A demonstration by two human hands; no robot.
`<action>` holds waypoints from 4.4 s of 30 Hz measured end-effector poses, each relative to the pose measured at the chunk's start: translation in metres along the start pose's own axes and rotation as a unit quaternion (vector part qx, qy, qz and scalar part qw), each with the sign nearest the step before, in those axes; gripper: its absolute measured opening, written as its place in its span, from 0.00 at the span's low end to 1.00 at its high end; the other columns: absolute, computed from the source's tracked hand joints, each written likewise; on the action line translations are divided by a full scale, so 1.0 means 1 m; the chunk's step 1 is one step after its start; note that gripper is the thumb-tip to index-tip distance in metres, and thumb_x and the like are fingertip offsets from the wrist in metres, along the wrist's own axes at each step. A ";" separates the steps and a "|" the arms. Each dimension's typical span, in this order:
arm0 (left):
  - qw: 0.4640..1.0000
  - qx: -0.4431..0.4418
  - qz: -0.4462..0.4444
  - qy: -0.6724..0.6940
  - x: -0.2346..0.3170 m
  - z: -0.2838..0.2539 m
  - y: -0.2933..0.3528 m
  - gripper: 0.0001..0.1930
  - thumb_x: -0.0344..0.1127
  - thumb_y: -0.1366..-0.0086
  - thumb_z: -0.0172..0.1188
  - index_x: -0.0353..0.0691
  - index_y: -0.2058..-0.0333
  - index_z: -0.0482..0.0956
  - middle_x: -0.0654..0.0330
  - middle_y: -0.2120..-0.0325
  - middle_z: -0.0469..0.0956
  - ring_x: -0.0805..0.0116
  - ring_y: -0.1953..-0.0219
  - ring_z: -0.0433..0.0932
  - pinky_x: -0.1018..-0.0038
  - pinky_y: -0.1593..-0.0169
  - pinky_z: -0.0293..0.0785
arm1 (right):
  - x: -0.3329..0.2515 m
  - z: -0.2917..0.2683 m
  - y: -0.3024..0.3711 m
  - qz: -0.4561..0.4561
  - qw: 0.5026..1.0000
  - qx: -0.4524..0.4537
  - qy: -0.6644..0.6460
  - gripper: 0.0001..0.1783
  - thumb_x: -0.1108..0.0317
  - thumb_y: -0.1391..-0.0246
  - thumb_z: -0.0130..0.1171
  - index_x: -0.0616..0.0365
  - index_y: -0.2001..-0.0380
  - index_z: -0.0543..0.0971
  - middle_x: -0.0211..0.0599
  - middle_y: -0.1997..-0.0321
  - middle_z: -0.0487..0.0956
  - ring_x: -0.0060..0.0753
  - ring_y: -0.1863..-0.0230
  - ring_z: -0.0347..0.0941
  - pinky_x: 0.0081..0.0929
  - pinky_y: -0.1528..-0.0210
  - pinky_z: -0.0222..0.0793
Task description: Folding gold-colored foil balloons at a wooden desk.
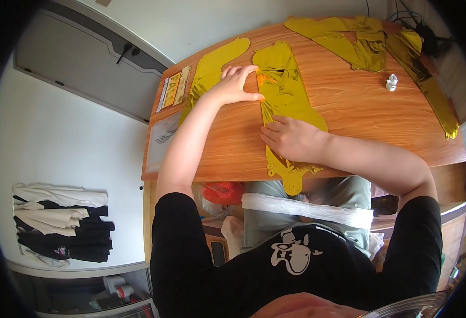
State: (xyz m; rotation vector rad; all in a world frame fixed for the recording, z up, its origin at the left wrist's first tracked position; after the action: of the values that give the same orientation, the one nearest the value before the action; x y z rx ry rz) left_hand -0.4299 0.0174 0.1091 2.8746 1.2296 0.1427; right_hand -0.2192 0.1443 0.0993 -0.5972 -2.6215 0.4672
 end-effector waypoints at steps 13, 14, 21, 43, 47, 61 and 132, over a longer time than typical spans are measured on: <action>0.979 -0.003 0.131 0.155 0.084 0.027 0.026 0.40 0.59 0.21 0.42 0.37 0.24 0.44 0.45 0.23 0.48 0.51 0.21 0.44 0.58 0.21 0.36 | 0.003 0.008 0.000 -0.001 0.995 -0.088 -0.052 0.23 0.65 0.43 0.56 0.64 0.46 0.80 0.41 0.40 0.81 0.36 0.39 0.76 0.36 0.34 0.69; 0.979 0.002 0.145 0.143 0.090 0.028 0.031 0.38 0.54 0.21 0.45 0.34 0.25 0.49 0.45 0.23 0.48 0.53 0.21 0.45 0.60 0.21 0.41 | 0.003 0.006 -0.001 -0.002 0.997 -0.067 -0.049 0.23 0.65 0.43 0.56 0.64 0.46 0.81 0.40 0.41 0.81 0.36 0.39 0.76 0.35 0.35 0.69; 0.984 0.016 0.160 0.073 0.090 0.041 0.033 0.36 0.49 0.22 0.48 0.32 0.26 0.51 0.44 0.25 0.51 0.51 0.22 0.48 0.60 0.22 0.46 | 0.023 -0.005 -0.001 0.047 0.959 -0.062 -0.274 0.22 0.67 0.47 0.62 0.63 0.48 0.81 0.45 0.52 0.84 0.43 0.50 0.81 0.36 0.44 0.75; 0.988 0.047 0.145 0.013 0.102 0.039 0.038 0.50 0.71 0.31 0.51 0.36 0.26 0.54 0.46 0.25 0.53 0.46 0.23 0.52 0.57 0.23 0.49 | 0.102 -0.005 0.021 0.438 0.880 -0.114 -0.145 0.19 0.57 0.33 0.53 0.58 0.48 0.78 0.48 0.59 0.85 0.53 0.46 0.78 0.48 0.39 0.71; 0.986 0.053 0.158 0.011 0.101 0.039 0.037 0.52 0.74 0.33 0.50 0.35 0.27 0.55 0.45 0.25 0.53 0.48 0.23 0.50 0.57 0.22 0.48 | 0.107 -0.003 0.034 0.412 0.894 -0.053 -0.168 0.19 0.57 0.34 0.54 0.57 0.48 0.79 0.51 0.51 0.83 0.55 0.45 0.78 0.47 0.42 0.73; 0.988 0.041 0.147 -0.012 0.098 0.047 0.037 0.57 0.77 0.37 0.51 0.37 0.24 0.48 0.48 0.23 0.48 0.52 0.21 0.45 0.59 0.22 0.45 | 0.066 -0.050 0.074 0.212 0.916 -0.084 -0.330 0.23 0.87 0.56 0.61 0.60 0.54 0.85 0.47 0.40 0.80 0.51 0.42 0.78 0.38 0.44 0.77; 0.990 0.053 0.130 0.015 0.098 0.045 0.040 0.51 0.72 0.32 0.51 0.40 0.24 0.50 0.50 0.23 0.50 0.53 0.21 0.46 0.59 0.22 0.47 | 0.058 -0.029 0.019 0.306 0.885 -0.312 -0.162 0.77 0.44 0.78 0.86 0.44 0.23 0.53 0.41 0.31 0.71 0.51 0.30 0.60 0.53 0.29 0.52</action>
State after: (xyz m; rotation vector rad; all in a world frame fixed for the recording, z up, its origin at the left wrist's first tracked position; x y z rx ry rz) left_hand -0.3298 0.0614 0.0734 3.1255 0.8860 0.1252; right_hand -0.2475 0.1940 0.1349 -1.7119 -2.8391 -0.1599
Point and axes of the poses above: each hand's wrist, its own y-axis away from the middle knuckle, its own z-axis out of the palm, x = y × z, the point moved 6 cm from there along -y, towards the middle knuckle
